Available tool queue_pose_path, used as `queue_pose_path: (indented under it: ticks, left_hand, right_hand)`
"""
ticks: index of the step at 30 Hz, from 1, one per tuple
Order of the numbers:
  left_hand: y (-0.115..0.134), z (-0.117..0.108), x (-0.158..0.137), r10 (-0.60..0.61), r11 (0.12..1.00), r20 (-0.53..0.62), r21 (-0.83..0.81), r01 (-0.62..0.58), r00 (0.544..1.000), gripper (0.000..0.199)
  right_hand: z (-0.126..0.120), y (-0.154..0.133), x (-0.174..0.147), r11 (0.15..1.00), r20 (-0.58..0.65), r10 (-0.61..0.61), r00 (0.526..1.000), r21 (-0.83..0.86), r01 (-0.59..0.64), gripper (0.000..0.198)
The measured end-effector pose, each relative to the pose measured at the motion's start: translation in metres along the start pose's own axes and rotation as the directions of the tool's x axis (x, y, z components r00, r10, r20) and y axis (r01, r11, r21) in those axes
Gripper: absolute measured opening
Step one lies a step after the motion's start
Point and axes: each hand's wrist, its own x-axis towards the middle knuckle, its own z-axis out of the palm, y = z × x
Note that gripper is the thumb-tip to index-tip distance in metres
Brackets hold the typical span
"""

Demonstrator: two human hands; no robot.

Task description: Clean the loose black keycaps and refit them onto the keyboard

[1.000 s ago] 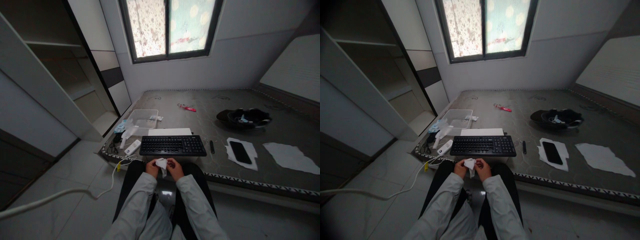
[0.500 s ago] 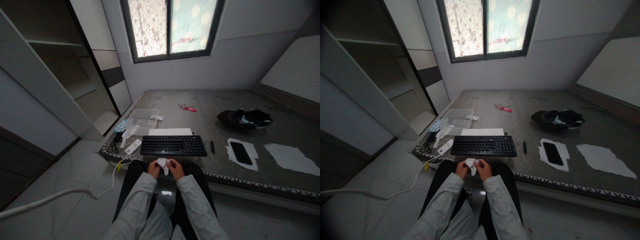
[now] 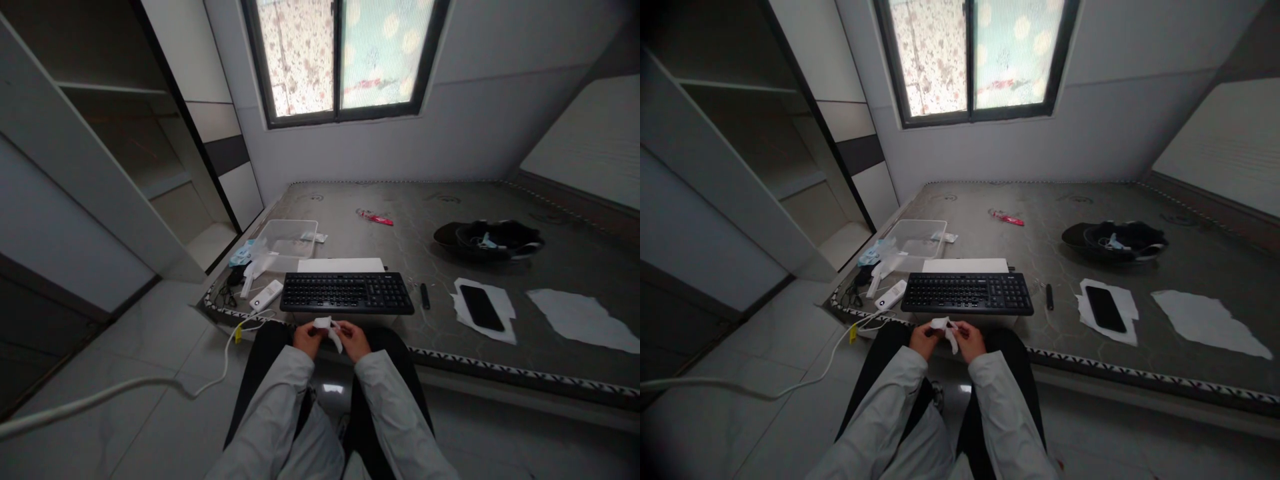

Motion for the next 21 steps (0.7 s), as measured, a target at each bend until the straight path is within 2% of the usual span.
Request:
queue_pose_path:
  ticks: [3, 7, 9, 12, 14, 18, 21]
  left_hand:
    - [-0.001, 0.002, 0.0, -0.008, 0.999, 0.012, -0.046, 0.008, 1.0, 0.025]
    - [0.004, 0.005, -0.006, 0.052, 0.998, 0.111, 0.036, -0.057, 0.992, 0.019]
    - [0.007, 0.003, -0.007, 0.053, 0.995, 0.097, 0.078, -0.06, 0.994, 0.019]
    - [0.01, 0.0, -0.003, 0.015, 0.999, 0.026, 0.044, -0.016, 1.0, 0.025]
    - [0.01, -0.001, -0.001, 0.006, 0.999, 0.0, 0.034, -0.006, 1.0, 0.028]
    - [0.013, 0.002, -0.006, 0.09, 0.977, 0.042, 0.192, -0.097, 0.995, 0.021]
    - [0.018, 0.003, -0.011, 0.127, 0.953, 0.074, 0.269, -0.142, 0.989, 0.021]
  right_hand:
    - [0.0, 0.0, 0.0, 1.0, -0.021, 0.005, 1.0, -0.006, -0.005, 0.033]
    - [-0.002, 0.005, 0.001, 0.993, -0.15, 0.051, 0.987, -0.102, -0.067, 0.034]
    - [-0.002, 0.006, 0.001, 0.995, -0.135, 0.043, 0.99, -0.081, -0.054, 0.032]
    - [0.0, 0.005, 0.001, 1.0, -0.043, -0.007, 0.999, -0.001, 0.007, 0.03]
    - [0.002, 0.005, 0.001, 0.999, -0.039, -0.029, 0.999, 0.012, 0.03, 0.031]
    - [0.0, 0.009, 0.003, 0.998, -0.162, -0.005, 0.987, -0.067, -0.006, 0.034]
    - [-0.002, 0.012, 0.004, 0.998, -0.171, 0.007, 0.985, -0.054, -0.016, 0.036]
